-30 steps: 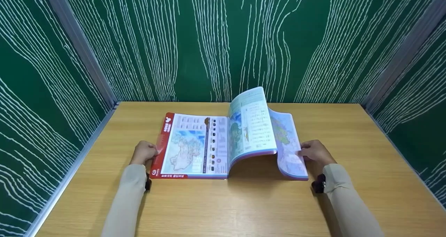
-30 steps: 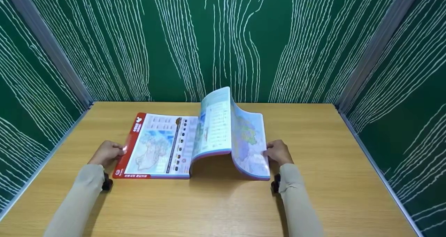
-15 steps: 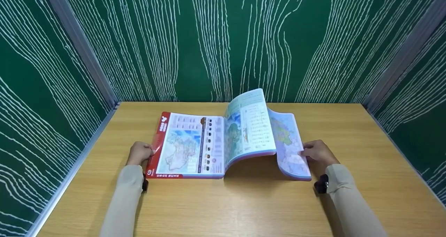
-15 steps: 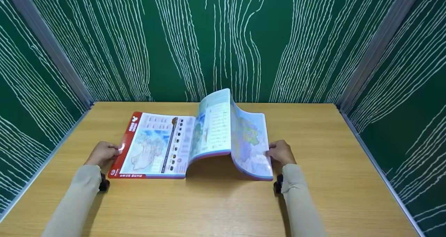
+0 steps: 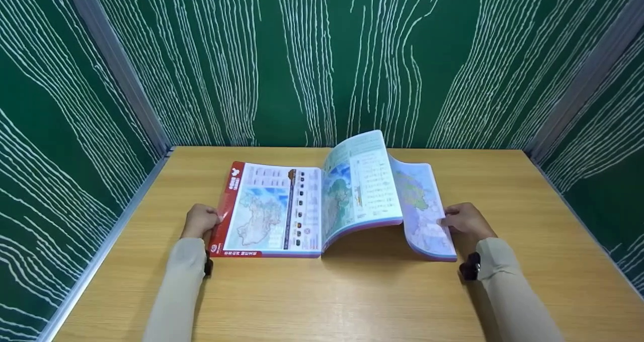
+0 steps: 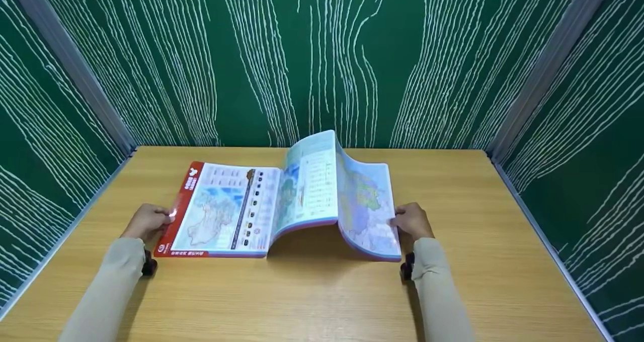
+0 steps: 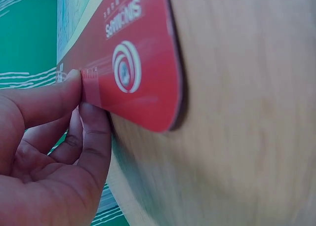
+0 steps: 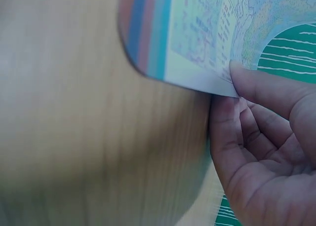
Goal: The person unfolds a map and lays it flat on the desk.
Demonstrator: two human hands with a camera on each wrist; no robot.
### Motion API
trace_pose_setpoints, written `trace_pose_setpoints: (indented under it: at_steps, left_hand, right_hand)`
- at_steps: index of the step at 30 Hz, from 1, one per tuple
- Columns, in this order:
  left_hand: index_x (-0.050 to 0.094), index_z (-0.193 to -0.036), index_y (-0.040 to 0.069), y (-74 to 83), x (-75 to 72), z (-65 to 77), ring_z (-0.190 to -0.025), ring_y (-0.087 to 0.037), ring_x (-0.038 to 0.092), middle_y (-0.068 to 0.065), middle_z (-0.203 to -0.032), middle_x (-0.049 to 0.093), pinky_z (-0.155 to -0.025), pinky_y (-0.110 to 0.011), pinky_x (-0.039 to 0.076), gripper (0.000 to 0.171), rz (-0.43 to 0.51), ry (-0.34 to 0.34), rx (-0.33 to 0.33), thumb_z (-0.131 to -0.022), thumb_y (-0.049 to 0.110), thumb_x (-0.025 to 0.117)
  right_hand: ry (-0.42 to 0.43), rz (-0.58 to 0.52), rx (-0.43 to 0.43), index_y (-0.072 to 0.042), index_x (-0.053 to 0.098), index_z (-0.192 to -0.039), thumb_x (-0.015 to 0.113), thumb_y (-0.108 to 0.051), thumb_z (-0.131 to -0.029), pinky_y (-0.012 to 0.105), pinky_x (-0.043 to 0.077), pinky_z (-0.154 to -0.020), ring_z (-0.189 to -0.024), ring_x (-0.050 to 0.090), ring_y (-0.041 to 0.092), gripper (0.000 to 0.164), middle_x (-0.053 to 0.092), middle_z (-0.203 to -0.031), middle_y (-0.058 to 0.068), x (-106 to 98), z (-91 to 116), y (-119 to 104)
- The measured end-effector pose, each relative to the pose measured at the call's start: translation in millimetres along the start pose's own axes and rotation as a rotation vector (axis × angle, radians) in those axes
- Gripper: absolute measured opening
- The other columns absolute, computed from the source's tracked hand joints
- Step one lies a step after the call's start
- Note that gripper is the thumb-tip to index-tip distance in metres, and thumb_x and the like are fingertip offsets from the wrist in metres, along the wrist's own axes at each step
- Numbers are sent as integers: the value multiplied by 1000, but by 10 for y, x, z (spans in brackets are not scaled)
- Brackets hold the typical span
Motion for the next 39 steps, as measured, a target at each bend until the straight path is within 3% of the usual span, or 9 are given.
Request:
trace_pose_setpoints:
  at_steps: [7, 16, 23, 26, 30, 33, 39]
  left_hand:
    - [61, -116, -11, 9, 31, 7, -87, -28, 65, -28, -111, 64, -74, -41, 57, 31, 11, -20, -33, -88, -1, 53]
    - [53, -128, -10, -1, 25, 9, -105, -38, 62, -30, -124, 57, -87, -48, 54, 38, 14, -27, -79, -92, 2, 52]
    - [58, -122, -9, -22, -3, 11, -102, -35, 63, -29, -120, 58, -86, -45, 55, 33, 38, -4, -76, -90, -1, 52]
    - [60, -118, -10, -20, -10, 8, -96, -31, 61, -28, -117, 59, -82, -42, 55, 31, -7, 8, -52, -89, 0, 53]
    - [59, -121, -10, -24, -10, -3, -95, -28, 60, -28, -118, 59, -82, -42, 55, 33, -24, -2, -54, -91, 2, 53]
    - [56, -124, -10, -34, -9, -7, -97, -31, 62, -29, -121, 58, -85, -46, 55, 34, 19, -24, -83, -93, 3, 52]
    - [52, -128, -7, -23, -16, 39, -107, -40, 62, -29, -125, 57, -89, -52, 53, 36, 63, -36, -116, -95, 9, 52]
  right_hand:
    - [14, -20, 39, 16, 49, -130, 64, -12, -88, 33, 53, -83, -93, 62, 17, 53, 61, -121, 28, -40, 17, 44]
    - [38, -9, 46, 16, 45, -133, 64, -12, -88, 42, 51, -93, -108, 59, 29, 57, 52, -130, 34, -83, 19, 117]
    - [50, -20, 71, 14, 44, -135, 62, -12, -90, 41, 49, -92, -108, 57, 30, 55, 52, -131, 32, -128, 48, 146]
    - [49, -11, 43, 16, 43, -134, 62, -13, -90, 37, 52, -86, -108, 58, 31, 56, 50, -132, 35, -152, 67, 153]
    - [59, -2, 7, 19, 43, -132, 63, -12, -90, 30, 55, -77, -104, 61, 29, 56, 49, -131, 38, -173, 74, 173]
    - [68, -5, 21, 18, 44, -132, 64, -12, -89, 28, 54, -76, -102, 60, 26, 56, 51, -130, 37, -181, 67, 202]
    - [75, 9, 32, 17, 42, -134, 63, -13, -90, 43, 52, -90, -114, 55, 38, 57, 48, -133, 37, -201, 95, 226]
Point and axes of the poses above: each hand's wrist, its own z-axis away from the middle knuckle, its own x-axis out of the palm, y = z × x, the point moved 4 cm from there along -z, towards the middle knuckle
